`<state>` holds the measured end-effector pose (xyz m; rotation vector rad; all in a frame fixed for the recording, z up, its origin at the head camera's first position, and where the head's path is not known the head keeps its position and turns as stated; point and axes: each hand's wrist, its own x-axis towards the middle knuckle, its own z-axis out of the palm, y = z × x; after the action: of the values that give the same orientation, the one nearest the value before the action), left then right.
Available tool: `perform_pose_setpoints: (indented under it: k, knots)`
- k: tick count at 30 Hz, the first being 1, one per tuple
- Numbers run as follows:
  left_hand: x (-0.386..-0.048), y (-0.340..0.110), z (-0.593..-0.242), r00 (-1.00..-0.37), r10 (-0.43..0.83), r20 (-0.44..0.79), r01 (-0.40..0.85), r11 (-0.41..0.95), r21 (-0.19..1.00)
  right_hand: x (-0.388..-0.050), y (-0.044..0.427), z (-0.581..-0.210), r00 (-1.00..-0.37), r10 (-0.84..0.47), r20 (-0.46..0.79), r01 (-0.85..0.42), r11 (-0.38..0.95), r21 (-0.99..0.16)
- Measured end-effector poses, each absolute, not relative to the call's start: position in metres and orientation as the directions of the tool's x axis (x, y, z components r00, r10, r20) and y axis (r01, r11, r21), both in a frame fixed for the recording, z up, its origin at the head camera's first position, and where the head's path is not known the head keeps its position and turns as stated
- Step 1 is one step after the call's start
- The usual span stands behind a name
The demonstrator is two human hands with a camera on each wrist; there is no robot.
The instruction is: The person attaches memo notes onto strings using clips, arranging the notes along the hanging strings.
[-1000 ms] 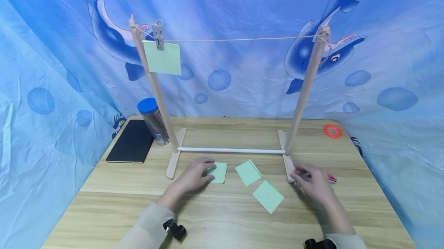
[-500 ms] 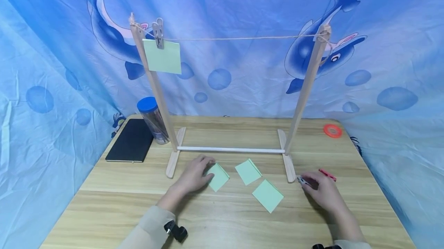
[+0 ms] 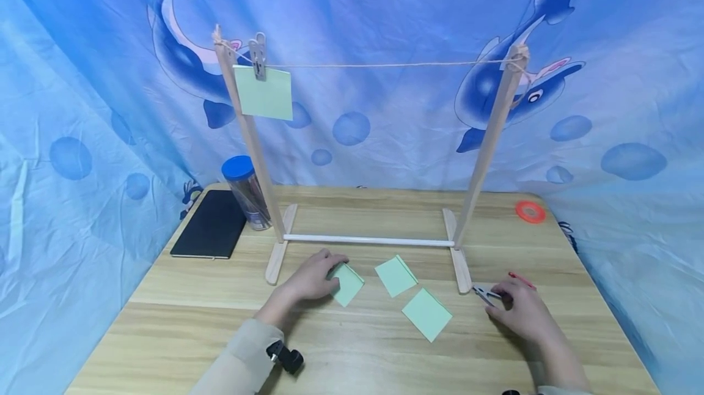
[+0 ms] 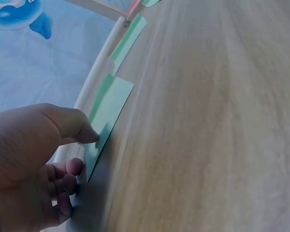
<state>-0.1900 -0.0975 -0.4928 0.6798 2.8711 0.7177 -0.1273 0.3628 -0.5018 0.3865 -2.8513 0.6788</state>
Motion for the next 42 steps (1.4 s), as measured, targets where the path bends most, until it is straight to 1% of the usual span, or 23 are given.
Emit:
perform_pose_setpoints:
  k: [2,4,10,12,15,18,22,25,28,31,35,36,38,42]
  knots:
    - [-0.19,-0.098,-0.493,-0.895,0.445,0.004,0.391,0.781,0.487,-0.126,0.365,-0.502,-0.958,-0.196,0.21,-0.271,0.858,-0.436]
    - [-0.19,-0.1,-0.494,-0.899,0.438,0.015,0.382,0.766,0.517,-0.126,0.365,-0.503,-0.959,-0.187,0.214,-0.268,0.848,-0.458]
    - [-0.192,-0.108,-0.507,-0.909,0.398,0.121,0.381,0.68,0.626,-0.121,0.362,-0.502,-0.978,-0.102,0.181,-0.19,0.789,-0.584]
    - [-0.192,-0.111,-0.509,-0.91,0.384,0.157,0.386,0.643,0.661,-0.12,0.362,-0.503,-0.979,-0.069,0.194,-0.174,0.779,-0.602]
    - [-0.192,-0.113,-0.511,-0.911,0.373,0.174,0.379,0.596,0.707,-0.119,0.36,-0.505,-0.974,-0.033,0.222,-0.168,0.765,-0.622]
    - [-0.191,-0.115,-0.512,-0.916,0.365,0.165,0.359,0.565,0.743,-0.12,0.359,-0.507,-0.973,0.031,0.23,-0.141,0.706,-0.694]
    - [-0.19,-0.115,-0.512,-0.922,0.354,0.158,0.34,0.541,0.769,-0.12,0.358,-0.506,-0.976,0.162,0.148,-0.036,0.547,-0.836]
    - [-0.19,-0.116,-0.512,-0.921,0.354,0.165,0.343,0.532,0.774,-0.119,0.359,-0.503,-0.973,0.227,0.045,0.039,0.353,-0.935]
    - [-0.191,-0.117,-0.513,-0.922,0.352,0.163,0.338,0.524,0.782,-0.118,0.361,-0.501,-0.969,0.244,-0.037,0.075,0.146,-0.986]
    - [-0.191,-0.117,-0.513,-0.923,0.348,0.162,0.333,0.516,0.789,-0.118,0.364,-0.5,-0.969,0.239,-0.066,0.065,-0.012,-0.998]
    - [-0.19,-0.117,-0.513,-0.926,0.339,0.167,0.329,0.506,0.798,-0.119,0.365,-0.499,-0.978,0.207,-0.011,-0.029,-0.187,-0.982]
    - [-0.19,-0.117,-0.513,-0.928,0.333,0.169,0.326,0.502,0.801,-0.119,0.365,-0.499,-0.98,0.198,0.019,-0.062,-0.216,-0.974]
    - [-0.189,-0.116,-0.513,-0.938,0.304,0.166,0.305,0.496,0.813,-0.119,0.364,-0.499,-0.981,0.182,0.071,-0.112,-0.228,-0.967]
    - [-0.19,-0.113,-0.512,-0.962,0.204,0.182,0.26,0.471,0.843,-0.118,0.361,-0.495,-0.98,0.18,0.089,-0.125,-0.2,-0.972]
